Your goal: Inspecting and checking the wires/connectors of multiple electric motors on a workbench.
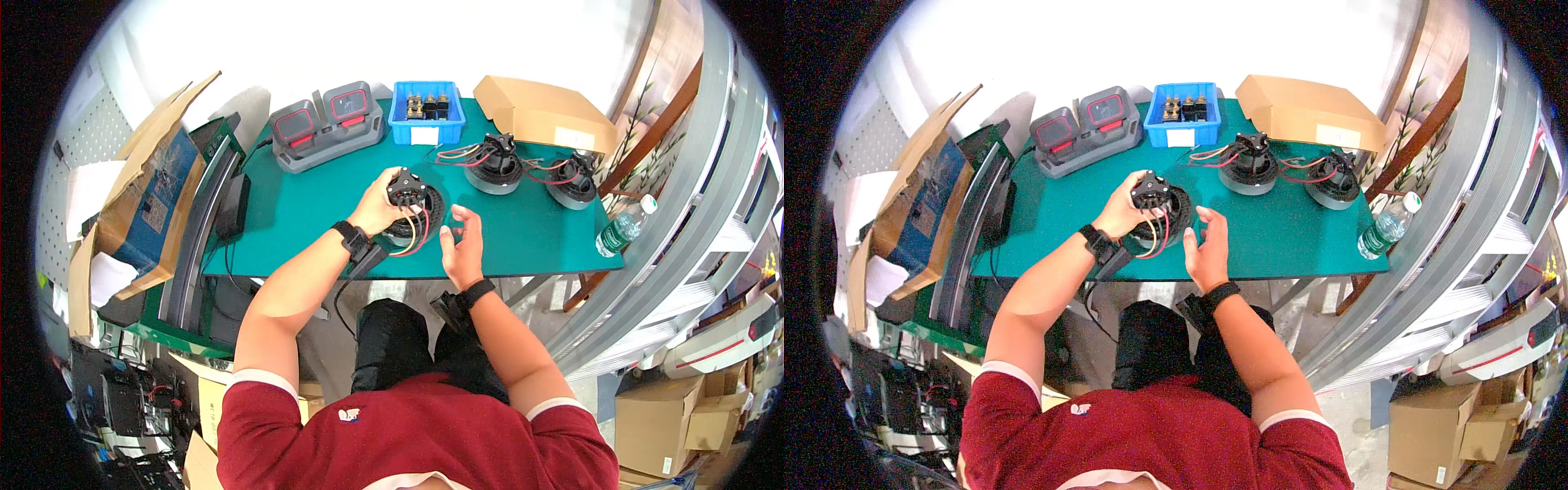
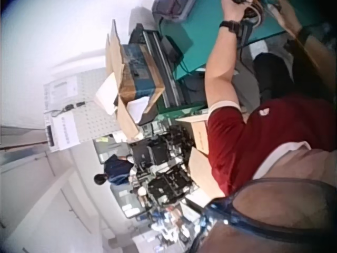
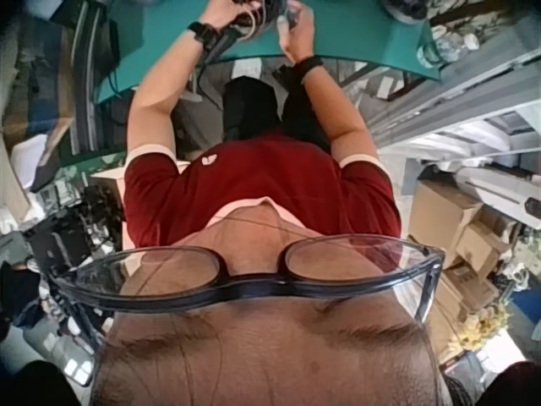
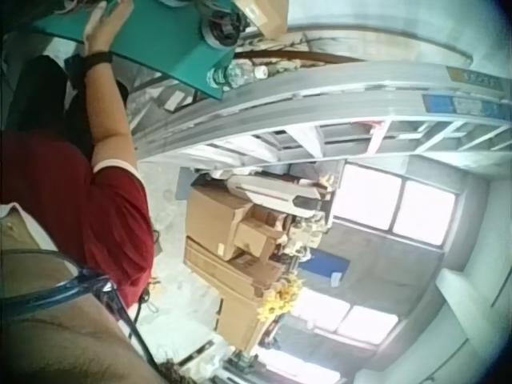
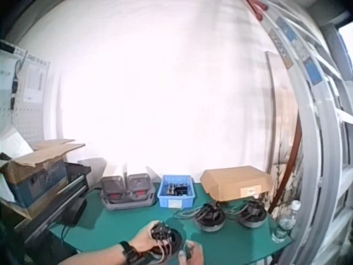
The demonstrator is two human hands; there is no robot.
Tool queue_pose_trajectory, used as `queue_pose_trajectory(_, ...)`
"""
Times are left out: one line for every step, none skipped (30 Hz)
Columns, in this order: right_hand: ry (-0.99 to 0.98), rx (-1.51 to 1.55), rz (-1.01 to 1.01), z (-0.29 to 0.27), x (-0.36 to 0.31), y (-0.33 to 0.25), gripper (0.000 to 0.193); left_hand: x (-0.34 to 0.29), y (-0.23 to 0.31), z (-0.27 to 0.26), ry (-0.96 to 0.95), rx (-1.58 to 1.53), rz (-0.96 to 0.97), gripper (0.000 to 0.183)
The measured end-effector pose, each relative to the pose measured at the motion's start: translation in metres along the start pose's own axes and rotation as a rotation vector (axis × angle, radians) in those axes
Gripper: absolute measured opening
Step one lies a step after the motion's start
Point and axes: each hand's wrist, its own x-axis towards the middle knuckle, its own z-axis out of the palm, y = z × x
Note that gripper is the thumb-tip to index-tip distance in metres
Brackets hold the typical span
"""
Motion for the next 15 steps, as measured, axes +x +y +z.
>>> queue_pose_trajectory(-0.007,-0.003,0.001,0.0,0.0,0.002,0.035,0.0,0.005,-0.002,0.005,-0.005,-0.003,0.075)
queue_pose_trajectory(0.003,0.012,0.008,0.0,0.0,0.004,0.036,-0.002,0.01,-0.007,-0.01,0.123,0.032,0.079)
queue_pose_trajectory(0.012,0.027,0.015,0.0,-0.001,0.006,0.036,-0.005,0.016,-0.012,-0.024,0.251,0.065,0.083)
queue_pose_trajectory(0.0,0.025,0.015,0.001,-0.001,0.006,0.036,-0.011,0.024,-0.021,-0.044,0.311,0.06,0.086)
queue_pose_trajectory(0.013,0.053,0.054,0.002,-0.002,0.003,0.031,-0.016,0.022,-0.03,0.003,0.392,0.115,0.081)
queue_pose_trajectory(0.025,0.082,0.094,0.003,-0.002,0.001,0.026,-0.026,0.021,-0.041,0.041,0.362,0.055,0.074)
queue_pose_trajectory(0.011,0.082,0.094,0.002,-0.004,0.002,0.026,-0.038,0.028,-0.047,0.076,0.331,-0.004,0.068)
queue_pose_trajectory(-0.038,0.151,0.161,0.0,-0.004,0.003,0.021,-0.049,0.025,-0.053,0.146,0.187,-0.047,0.061)
queue_pose_trajectory(-0.088,0.22,0.228,-0.001,-0.005,0.004,0.016,-0.062,0.021,-0.057,0.216,0.044,-0.089,0.053)
queue_pose_trajectory(-0.084,0.273,0.217,0.001,-0.004,0.003,0.012,-0.075,0.012,-0.062,0.287,0.039,-0.104,0.043)
queue_pose_trajectory(-0.098,0.279,0.221,0.002,-0.005,0.002,0.012,-0.093,0.016,-0.058,0.372,-0.236,-0.213,0.041)
queue_pose_trajectory(-0.102,0.303,0.219,0.001,-0.006,0.003,0.012,-0.112,0.015,-0.052,0.391,-0.512,-0.253,0.04)
queue_pose_trajectory(-0.111,0.327,0.216,0.001,-0.006,0.004,0.012,-0.131,0.015,-0.044,0.411,-0.79,-0.286,0.038)
queue_pose_trajectory(-0.094,0.369,0.221,0.001,-0.007,0.004,0.012,-0.146,0.022,-0.032,0.345,-0.931,-0.386,0.039)
queue_pose_trajectory(-0.106,0.334,0.202,-0.002,-0.005,0.005,0.011,-0.155,0.028,-0.019,0.273,-1.072,-0.484,0.039)
